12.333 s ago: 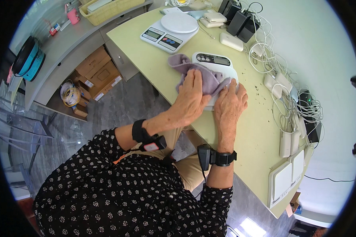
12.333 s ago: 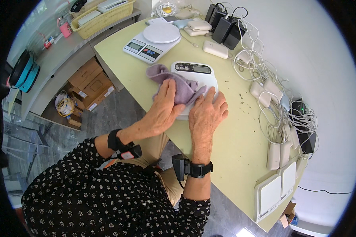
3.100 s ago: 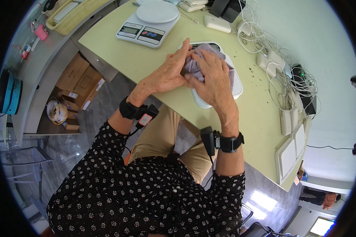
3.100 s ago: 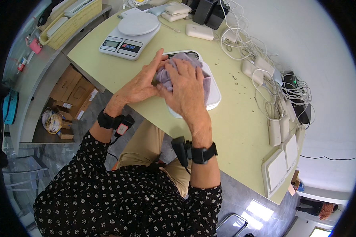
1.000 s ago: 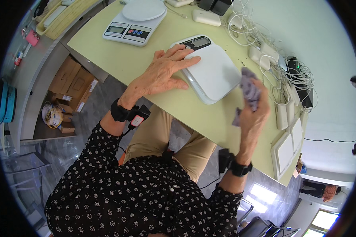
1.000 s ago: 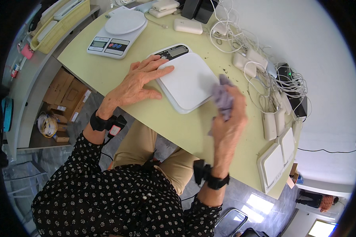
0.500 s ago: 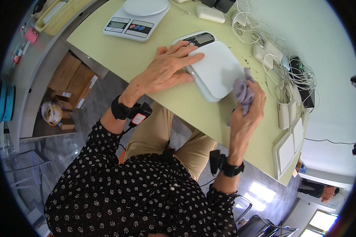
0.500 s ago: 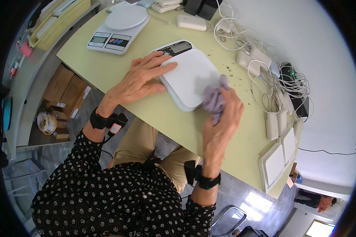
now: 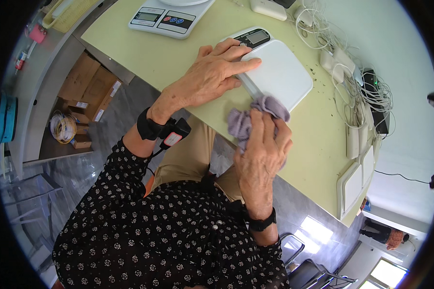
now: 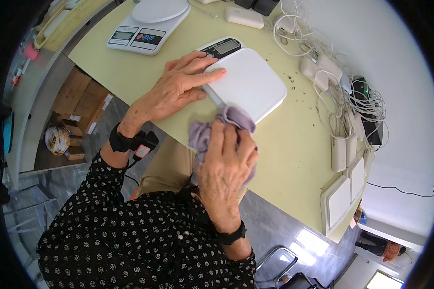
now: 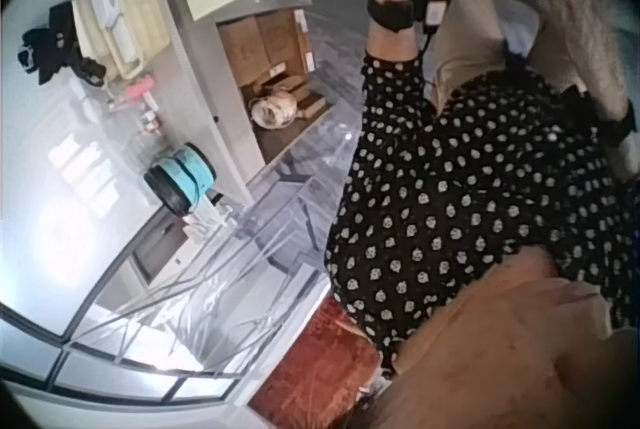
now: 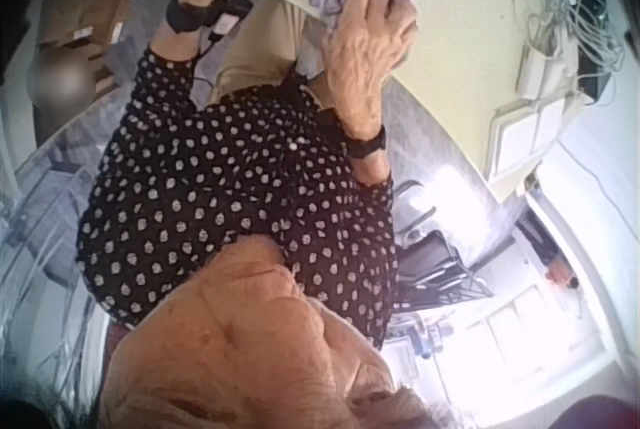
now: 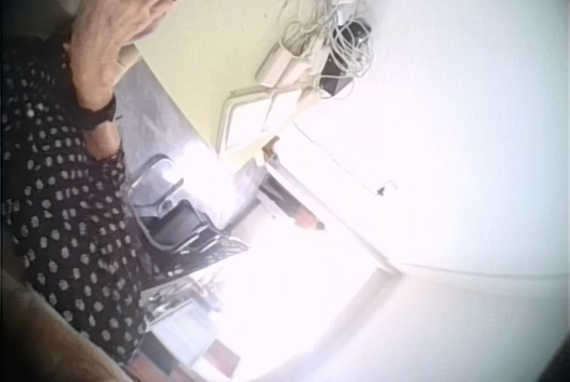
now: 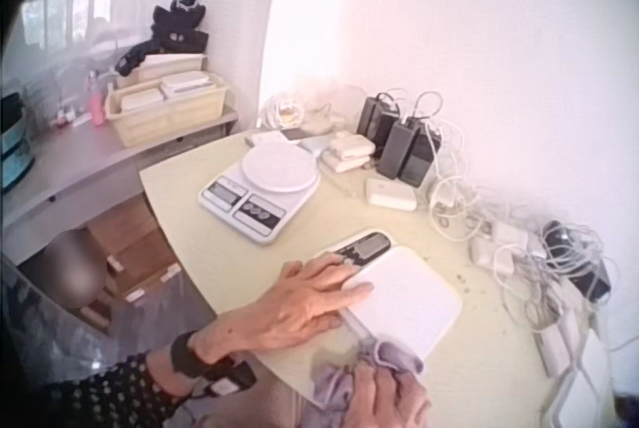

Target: The person wipes the surface of a white digital scale with a cloth, cleaning the top, sides, and display area. The person repeatedly rubs the scale's surfaces with the cloth while holding it steady with the other hand.

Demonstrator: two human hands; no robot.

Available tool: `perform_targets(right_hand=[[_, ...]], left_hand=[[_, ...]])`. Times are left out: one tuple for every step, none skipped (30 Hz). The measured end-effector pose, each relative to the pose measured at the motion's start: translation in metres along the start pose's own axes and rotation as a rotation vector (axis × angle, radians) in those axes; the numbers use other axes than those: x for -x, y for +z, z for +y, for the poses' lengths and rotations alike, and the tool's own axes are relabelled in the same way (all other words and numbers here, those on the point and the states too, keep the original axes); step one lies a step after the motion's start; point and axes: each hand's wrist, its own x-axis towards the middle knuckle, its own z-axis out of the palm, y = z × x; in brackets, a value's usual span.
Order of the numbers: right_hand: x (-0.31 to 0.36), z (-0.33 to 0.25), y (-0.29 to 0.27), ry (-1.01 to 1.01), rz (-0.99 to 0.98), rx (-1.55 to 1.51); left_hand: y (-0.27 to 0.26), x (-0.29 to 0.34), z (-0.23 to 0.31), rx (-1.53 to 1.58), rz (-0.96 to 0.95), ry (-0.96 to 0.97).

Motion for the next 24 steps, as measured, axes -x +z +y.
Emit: perform_targets(right_hand=[[0.004, 0.005, -0.002, 0.022, -0.003, -0.01], [0.009, 0.011, -0.005, 0.046, -0.008, -0.023], [0.013, 0.018, -0.008, 0.085, -0.017, 0.009], [0.016, 0.026, -0.011, 0.125, -0.02, 0.038], [0.02, 0.035, -0.013, 0.166, -0.023, 0.069], [0.021, 0.045, -0.016, 0.2, -0.014, 0.048], [0.024, 0.054, -0.018, 0.208, 0.009, 0.029], [0.026, 0.062, -0.019, 0.218, 0.033, 0.01], [0.028, 0.068, -0.019, 0.236, 0.057, -0.004], [0.03, 0.074, -0.02, 0.252, 0.083, -0.046], [0.032, 0.079, -0.019, 0.264, 0.113, -0.095], [0.034, 0.082, -0.019, 0.267, 0.15, -0.137], [0.035, 0.083, -0.018, 0.293, 0.18, -0.185], [0.036, 0.082, -0.018, 0.23, 0.224, -0.172], [0.036, 0.08, -0.018, 0.19, 0.262, -0.164], [0.036, 0.076, -0.018, 0.154, 0.298, -0.146], [0.035, 0.071, -0.017, 0.1, 0.293, -0.142], [0.033, 0.065, -0.016, 0.046, 0.285, -0.129], [0.031, 0.059, -0.016, -0.016, 0.285, -0.113], [0.026, 0.053, -0.013, -0.067, 0.258, -0.154], [0.021, 0.048, -0.008, -0.128, 0.255, -0.189], [0.019, 0.043, -0.006, -0.115, 0.192, -0.159], [0.017, 0.041, -0.003, -0.114, 0.11, -0.121], [0.016, 0.043, -0.002, -0.07, 0.149, -0.138]], left_hand=[[0.0, -0.001, 0.0, -0.015, 0.015, 0.0], [0.0, 0.0, 0.002, -0.027, 0.02, 0.001], [0.0, 0.001, 0.005, -0.08, 0.042, 0.001], [-0.001, 0.002, 0.007, -0.132, 0.059, 0.003], [-0.001, 0.004, 0.01, -0.186, 0.074, 0.009], [-0.001, 0.005, 0.015, -0.199, 0.086, 0.013], [0.001, 0.006, 0.02, -0.212, 0.1, 0.016], [0.002, 0.008, 0.025, -0.238, 0.09, 0.002], [0.004, 0.01, 0.031, -0.229, 0.103, 0.009], [0.007, 0.013, 0.037, -0.231, 0.094, -0.003], [0.01, 0.016, 0.042, -0.266, 0.136, 0.042], [0.011, 0.017, 0.043, -0.237, 0.098, 0.014], [0.012, 0.018, 0.043, -0.243, 0.11, 0.043], [0.013, 0.019, 0.042, -0.269, 0.118, 0.065], [0.013, 0.019, 0.041, -0.225, 0.155, 0.087], [0.014, 0.02, 0.039, -0.198, 0.186, 0.104], [0.016, 0.02, 0.038, -0.202, 0.177, 0.091], [0.016, 0.022, 0.038, -0.143, 0.066, 0.019], [0.017, 0.024, 0.038, -0.126, 0.081, 0.016], [0.019, 0.025, 0.039, -0.137, 0.076, -0.005], [0.021, 0.026, 0.04, -0.149, 0.069, -0.025], [0.022, 0.026, 0.04, -0.165, 0.08, -0.011], [0.022, 0.026, 0.04, -0.181, 0.089, 0.001], [0.023, 0.026, 0.04, -0.201, 0.092, 0.007]])
